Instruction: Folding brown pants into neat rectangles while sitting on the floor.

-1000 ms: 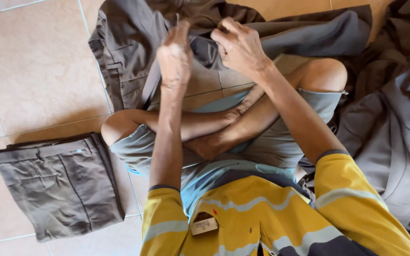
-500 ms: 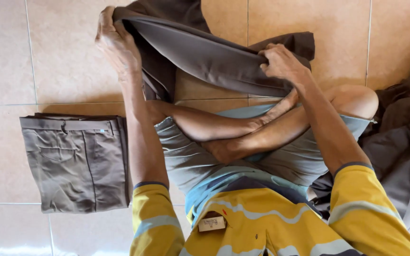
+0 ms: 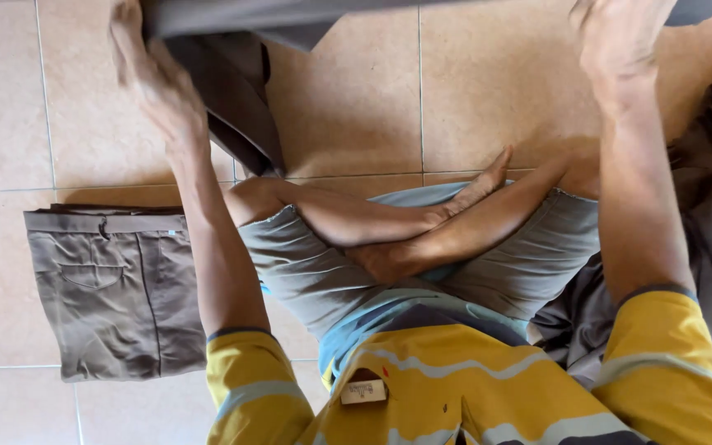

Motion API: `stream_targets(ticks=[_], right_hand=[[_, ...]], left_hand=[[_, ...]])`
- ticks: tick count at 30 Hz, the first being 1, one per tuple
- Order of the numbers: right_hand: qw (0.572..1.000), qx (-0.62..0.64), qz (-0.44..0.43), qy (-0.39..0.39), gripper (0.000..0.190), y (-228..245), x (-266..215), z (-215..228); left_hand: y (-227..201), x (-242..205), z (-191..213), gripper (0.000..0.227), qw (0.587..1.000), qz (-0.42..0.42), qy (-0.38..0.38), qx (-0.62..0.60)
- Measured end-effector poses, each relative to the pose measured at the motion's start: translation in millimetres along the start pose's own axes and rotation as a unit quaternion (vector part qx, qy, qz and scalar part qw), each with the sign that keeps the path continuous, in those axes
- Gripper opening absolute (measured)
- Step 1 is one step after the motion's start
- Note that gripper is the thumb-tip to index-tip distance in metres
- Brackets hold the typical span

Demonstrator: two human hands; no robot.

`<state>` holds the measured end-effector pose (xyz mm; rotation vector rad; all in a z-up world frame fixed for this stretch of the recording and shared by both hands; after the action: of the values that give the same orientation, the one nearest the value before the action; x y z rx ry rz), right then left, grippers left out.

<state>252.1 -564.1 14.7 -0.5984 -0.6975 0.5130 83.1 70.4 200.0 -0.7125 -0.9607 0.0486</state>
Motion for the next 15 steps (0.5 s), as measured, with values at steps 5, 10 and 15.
stream_targets(ticks=[5, 10, 15], right_hand=[[0.913, 0.398, -0.033, -0.087, 0.015, 80, 56, 210], [0.905, 0.385, 0.027, 0.18, 0.025, 210, -57, 63], [0.832, 0.479, -0.039, 0.277, 0.039, 183, -39, 81]], left_hand=[[55, -92, 15, 0.034, 0.981, 0.089, 0.126, 0.117], [174, -202, -10, 0.032, 0.878, 0.213, 0.306, 0.3], [57, -180, -90, 0.012, 0.894, 0.143, 0.313, 0.288]])
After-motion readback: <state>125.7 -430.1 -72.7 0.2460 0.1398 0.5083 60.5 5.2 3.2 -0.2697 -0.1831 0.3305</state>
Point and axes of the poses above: each hand's wrist, its own x-axis towards the middle knuckle, its own z-axis out of the back of the hand, y = z × x, the point moved 5 cm from there along x, towards the middle knuckle, and after that the axes turned 9 degrees about z, right-handed, at the moved point
